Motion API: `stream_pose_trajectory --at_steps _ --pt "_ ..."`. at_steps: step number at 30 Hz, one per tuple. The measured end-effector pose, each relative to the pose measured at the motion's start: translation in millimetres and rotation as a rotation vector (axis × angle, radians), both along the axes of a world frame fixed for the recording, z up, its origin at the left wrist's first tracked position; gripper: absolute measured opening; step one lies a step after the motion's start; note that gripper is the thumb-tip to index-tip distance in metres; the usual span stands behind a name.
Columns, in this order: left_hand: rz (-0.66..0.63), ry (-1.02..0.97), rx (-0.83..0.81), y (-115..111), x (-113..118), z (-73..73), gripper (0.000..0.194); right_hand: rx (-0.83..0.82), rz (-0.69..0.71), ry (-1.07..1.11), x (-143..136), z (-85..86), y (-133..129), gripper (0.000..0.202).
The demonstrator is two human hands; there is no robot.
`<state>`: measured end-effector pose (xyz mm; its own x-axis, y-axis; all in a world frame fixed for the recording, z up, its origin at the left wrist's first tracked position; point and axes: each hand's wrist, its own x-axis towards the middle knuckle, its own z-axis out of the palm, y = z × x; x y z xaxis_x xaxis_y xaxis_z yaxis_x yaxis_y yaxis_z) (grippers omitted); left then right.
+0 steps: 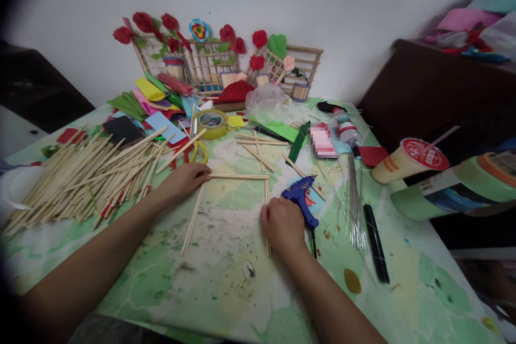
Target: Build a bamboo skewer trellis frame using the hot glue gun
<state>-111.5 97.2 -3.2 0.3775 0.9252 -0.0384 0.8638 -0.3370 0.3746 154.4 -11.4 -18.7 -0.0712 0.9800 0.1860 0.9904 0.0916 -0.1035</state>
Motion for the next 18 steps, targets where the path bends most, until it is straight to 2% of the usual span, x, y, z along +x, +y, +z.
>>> stream_pose_trajectory --at_steps 6,9,13,15,18 --pt "0.045 -0.027 -0.006 5 -7 -3.4 0.033 -0.029 -0.009 -0.011 -1 3.1 0 0.028" --pt "0.074 -0.023 0.033 8 -13 0.1 0.037 -0.03 -0.005 -0.014 -1 2.9 -1 0.029" --pt "0.089 0.025 0.057 8 -20 12.0 0.025 -0.018 0.008 -0.009 1 2.4 -3 0.029" --pt "0.102 0.075 -0.042 6 -23 18.0 0.027 -0.017 0.007 -0.004 2 3.7 -4 0.029" --pt "0.098 0.094 -0.295 2 -23 23.4 0.036 -0.032 -0.003 -0.001 3 7.3 -6 0.029"
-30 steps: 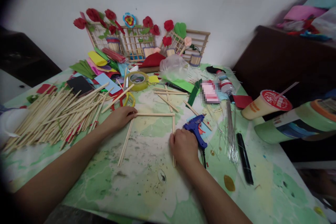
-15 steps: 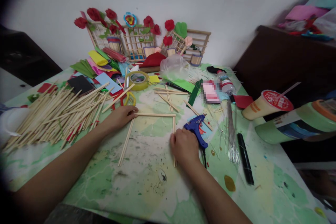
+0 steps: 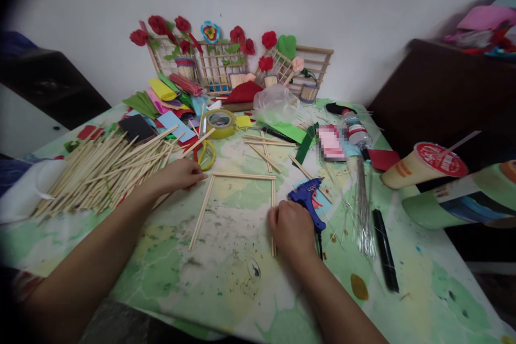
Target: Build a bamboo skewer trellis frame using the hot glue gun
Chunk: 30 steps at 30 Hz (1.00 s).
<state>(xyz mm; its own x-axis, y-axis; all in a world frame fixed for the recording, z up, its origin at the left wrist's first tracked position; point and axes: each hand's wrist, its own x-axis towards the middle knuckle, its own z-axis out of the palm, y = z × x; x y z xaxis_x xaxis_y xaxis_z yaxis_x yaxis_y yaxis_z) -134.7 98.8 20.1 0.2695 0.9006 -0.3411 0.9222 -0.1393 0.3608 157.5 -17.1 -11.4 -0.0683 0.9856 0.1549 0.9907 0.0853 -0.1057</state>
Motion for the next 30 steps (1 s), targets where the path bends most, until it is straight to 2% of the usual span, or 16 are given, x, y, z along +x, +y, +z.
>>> stream_pose_trajectory --at_steps 3,7,19,25,30 --pt "-0.027 -0.047 -0.196 -3 2 -0.2 0.037 -0.017 0.002 -0.002 1 2.8 -1 0.029" --pt "-0.028 -0.083 -0.271 -5 5 -5.2 0.035 -0.015 0.012 0.003 1 3.5 -1 0.028" --pt "-0.025 -0.081 -0.194 -5 8 -12.3 0.032 -0.025 0.025 -0.005 0 4.2 0 0.027" --pt "-0.047 0.02 -0.03 -5 15 -10.7 0.034 -0.032 0.006 0.005 -1 1.4 1 0.028" --pt "-0.038 0.088 -0.035 -3 19 -9.6 0.032 -0.027 0.006 0.01 -1 -0.3 1 0.028"
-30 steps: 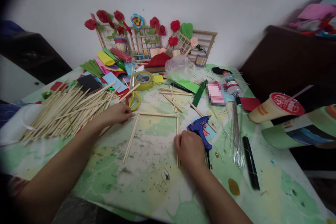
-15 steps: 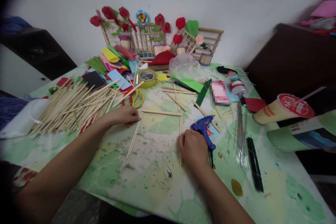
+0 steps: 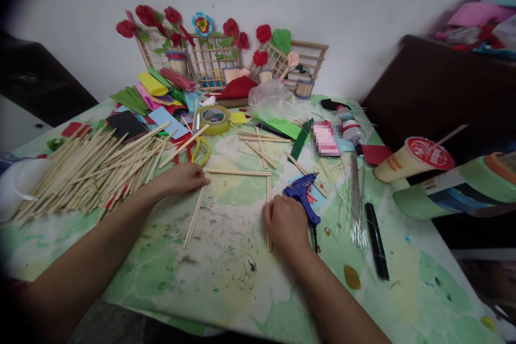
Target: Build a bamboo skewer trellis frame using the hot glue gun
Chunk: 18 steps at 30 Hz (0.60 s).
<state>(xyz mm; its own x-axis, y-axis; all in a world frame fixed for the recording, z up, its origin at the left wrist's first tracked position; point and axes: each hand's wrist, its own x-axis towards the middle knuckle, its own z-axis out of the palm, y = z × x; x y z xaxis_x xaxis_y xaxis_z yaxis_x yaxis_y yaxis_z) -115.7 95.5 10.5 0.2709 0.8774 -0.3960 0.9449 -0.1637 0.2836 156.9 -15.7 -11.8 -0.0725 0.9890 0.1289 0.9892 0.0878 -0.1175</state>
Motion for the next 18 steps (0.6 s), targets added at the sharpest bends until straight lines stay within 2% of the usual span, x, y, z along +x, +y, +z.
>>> stream_pose_trajectory --at_steps 18 --pt "0.012 -0.04 -0.017 2.1 -2.5 -4.3 0.035 -0.001 0.021 0.008 0.0 1.5 0.3 0.025"
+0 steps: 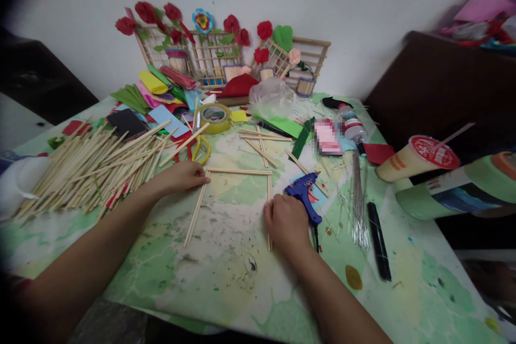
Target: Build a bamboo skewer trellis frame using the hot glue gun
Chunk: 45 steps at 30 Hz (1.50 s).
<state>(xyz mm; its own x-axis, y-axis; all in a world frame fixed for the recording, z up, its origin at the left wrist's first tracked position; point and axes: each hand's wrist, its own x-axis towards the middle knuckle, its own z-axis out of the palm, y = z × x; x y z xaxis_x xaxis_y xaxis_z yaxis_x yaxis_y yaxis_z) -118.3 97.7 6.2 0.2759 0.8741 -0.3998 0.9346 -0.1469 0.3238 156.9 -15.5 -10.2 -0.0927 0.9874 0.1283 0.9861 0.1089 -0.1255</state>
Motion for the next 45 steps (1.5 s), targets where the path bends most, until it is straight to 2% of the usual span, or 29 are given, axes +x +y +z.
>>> stream_pose_trajectory --at_steps 17,19,22,26,30,33,39,45 --pt "0.005 -0.03 -0.001 -1 1 1.6 0.032 0.032 0.02 -0.007 1 -5.0 0 0.026" --pt "-0.005 -0.025 0.036 -2 1 3.9 0.032 0.032 0.02 -0.005 2 -4.1 -1 0.029" --pt "0.014 -0.016 0.194 -2 2 7.3 0.031 0.073 0.029 0.0 4 1.1 0 0.035" --pt "-0.017 -0.091 0.36 -1 2 5.4 0.028 0.204 0.04 -0.025 6 13.8 13 0.03" --pt "-0.099 -0.167 0.414 1 0 -3.6 0.034 0.261 0.027 -0.133 4 22.6 34 0.017" --pt "-0.147 -0.188 0.394 2 -1 -8.8 0.034 0.235 -0.008 -0.175 -1 25.2 45 0.016" --pt "-0.154 -0.183 0.385 1 0 -10.3 0.028 0.151 -0.024 -0.203 -9 29.3 55 0.016" --pt "-0.174 -0.182 0.397 -1 1 -6.3 0.022 0.13 0.002 -0.204 -8 20.2 60 0.015"
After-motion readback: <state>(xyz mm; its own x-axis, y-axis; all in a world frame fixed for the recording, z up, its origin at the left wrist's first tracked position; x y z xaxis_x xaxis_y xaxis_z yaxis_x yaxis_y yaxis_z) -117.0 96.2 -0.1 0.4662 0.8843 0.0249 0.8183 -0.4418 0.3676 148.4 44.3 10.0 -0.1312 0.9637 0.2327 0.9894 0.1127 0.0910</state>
